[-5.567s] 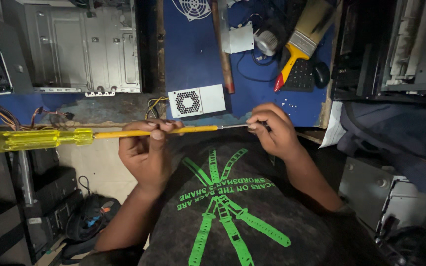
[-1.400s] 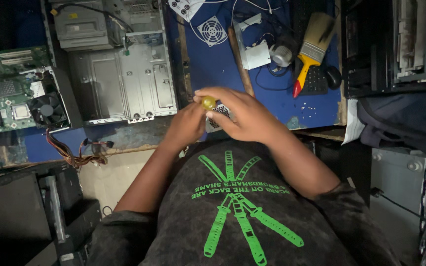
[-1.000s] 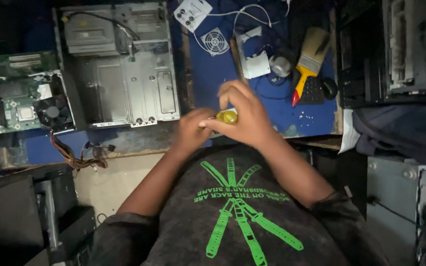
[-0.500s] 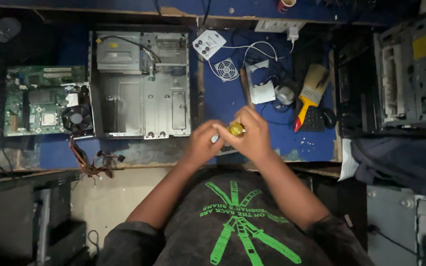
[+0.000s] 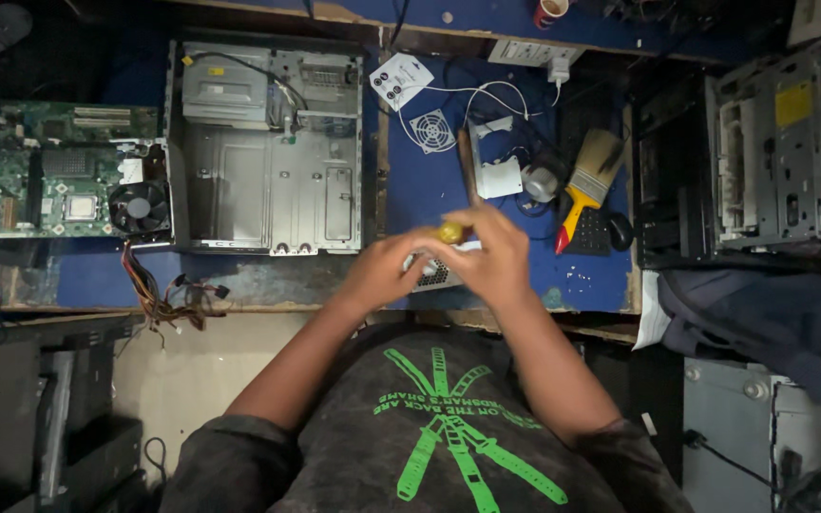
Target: The person uses a yellow screwdriver to unscrew and remove a computer power supply unit from a case. They then inspect the unit, rotate it to view different sides, and place it back on the workbench.
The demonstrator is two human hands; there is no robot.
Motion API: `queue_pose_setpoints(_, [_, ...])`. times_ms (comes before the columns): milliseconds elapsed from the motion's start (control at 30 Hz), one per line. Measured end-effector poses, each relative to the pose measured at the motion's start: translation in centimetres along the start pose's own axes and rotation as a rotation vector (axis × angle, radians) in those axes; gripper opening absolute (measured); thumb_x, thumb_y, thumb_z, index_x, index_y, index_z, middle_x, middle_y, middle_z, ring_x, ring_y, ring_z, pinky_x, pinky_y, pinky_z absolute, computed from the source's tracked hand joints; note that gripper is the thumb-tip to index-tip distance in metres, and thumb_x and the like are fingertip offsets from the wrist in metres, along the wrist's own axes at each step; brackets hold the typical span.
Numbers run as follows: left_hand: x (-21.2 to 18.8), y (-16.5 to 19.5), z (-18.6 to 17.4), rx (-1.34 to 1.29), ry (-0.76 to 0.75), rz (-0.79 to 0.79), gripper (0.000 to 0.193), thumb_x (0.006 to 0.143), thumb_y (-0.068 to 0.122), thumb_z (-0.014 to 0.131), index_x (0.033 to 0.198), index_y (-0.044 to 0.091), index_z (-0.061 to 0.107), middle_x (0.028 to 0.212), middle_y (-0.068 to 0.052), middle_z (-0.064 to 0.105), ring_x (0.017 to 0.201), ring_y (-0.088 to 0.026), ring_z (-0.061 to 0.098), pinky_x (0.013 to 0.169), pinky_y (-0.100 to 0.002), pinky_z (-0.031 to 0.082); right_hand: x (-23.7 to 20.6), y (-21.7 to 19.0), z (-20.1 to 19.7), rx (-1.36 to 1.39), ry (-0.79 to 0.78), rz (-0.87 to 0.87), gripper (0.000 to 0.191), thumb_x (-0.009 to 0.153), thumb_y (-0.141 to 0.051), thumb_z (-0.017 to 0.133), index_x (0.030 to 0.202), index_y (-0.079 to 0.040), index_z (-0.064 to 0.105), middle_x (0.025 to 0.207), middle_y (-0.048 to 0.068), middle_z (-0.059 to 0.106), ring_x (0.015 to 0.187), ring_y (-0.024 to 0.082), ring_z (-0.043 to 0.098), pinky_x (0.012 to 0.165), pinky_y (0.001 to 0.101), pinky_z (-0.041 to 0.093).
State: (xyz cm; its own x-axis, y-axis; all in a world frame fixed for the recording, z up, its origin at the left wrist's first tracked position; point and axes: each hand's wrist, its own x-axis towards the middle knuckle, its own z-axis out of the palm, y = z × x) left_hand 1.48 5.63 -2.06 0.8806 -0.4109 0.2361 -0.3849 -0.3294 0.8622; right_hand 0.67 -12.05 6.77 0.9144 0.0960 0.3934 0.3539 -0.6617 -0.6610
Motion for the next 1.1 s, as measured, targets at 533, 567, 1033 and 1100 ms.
queue_pose_setpoints(533, [0.7,-0.5,-0.7,-0.039,-0.006,0.137,0.022,0.089,0.005,0.069,0.111,0.001,0.067,0.101,-0.019,0.07,0.09,-0.039,0.07,0.075,-0.045,0.056,0.6,-2.3,-1.0,0.041,-0.09,-0.147,0.033,0.087,-0.011,0.084,0.112,-0.001,0.065,0.102,0.017,0.066,0.095,0.031,0.067,0.083,0.0361,0.054])
queue_pose_setpoints(567, [0.8,-0.2,-0.6,-0.027,0.005,0.147,0.023,0.087,0.007,0.071,0.108,0.0,0.066,0.1,-0.019,0.07,0.089,-0.04,0.07,0.074,-0.046,0.056,0.7,-2.2,-0.2,0.013,-0.031,-0.058,0.034,0.085,-0.014,0.088,0.104,-0.001,0.062,0.096,0.015,0.065,0.088,0.03,0.067,0.079,0.0363,0.054])
queue_pose_setpoints(1033, [1.4,0.2,-0.1,0.014,0.004,0.18,0.025,0.083,0.005,0.07,0.107,0.002,0.072,0.099,-0.019,0.072,0.087,-0.039,0.07,0.075,-0.046,0.057,0.7,-2.5,-1.5,-0.119,-0.019,-0.106,0.033,0.081,-0.018,0.09,0.105,0.0,0.077,0.094,0.014,0.077,0.083,0.023,0.075,0.071,0.0315,0.058])
queue_pose_setpoints(1100, [1.2,0.4,0.7,0.0,0.066,0.145,0.021,0.083,0.009,0.073,0.103,0.002,0.071,0.095,-0.019,0.072,0.085,-0.039,0.071,0.072,-0.046,0.057,1.3,-2.1,-0.6,-0.366,-0.076,0.167,0.038,0.079,-0.036,0.092,0.085,-0.003,0.073,0.086,0.012,0.075,0.081,0.026,0.074,0.075,0.0339,0.058])
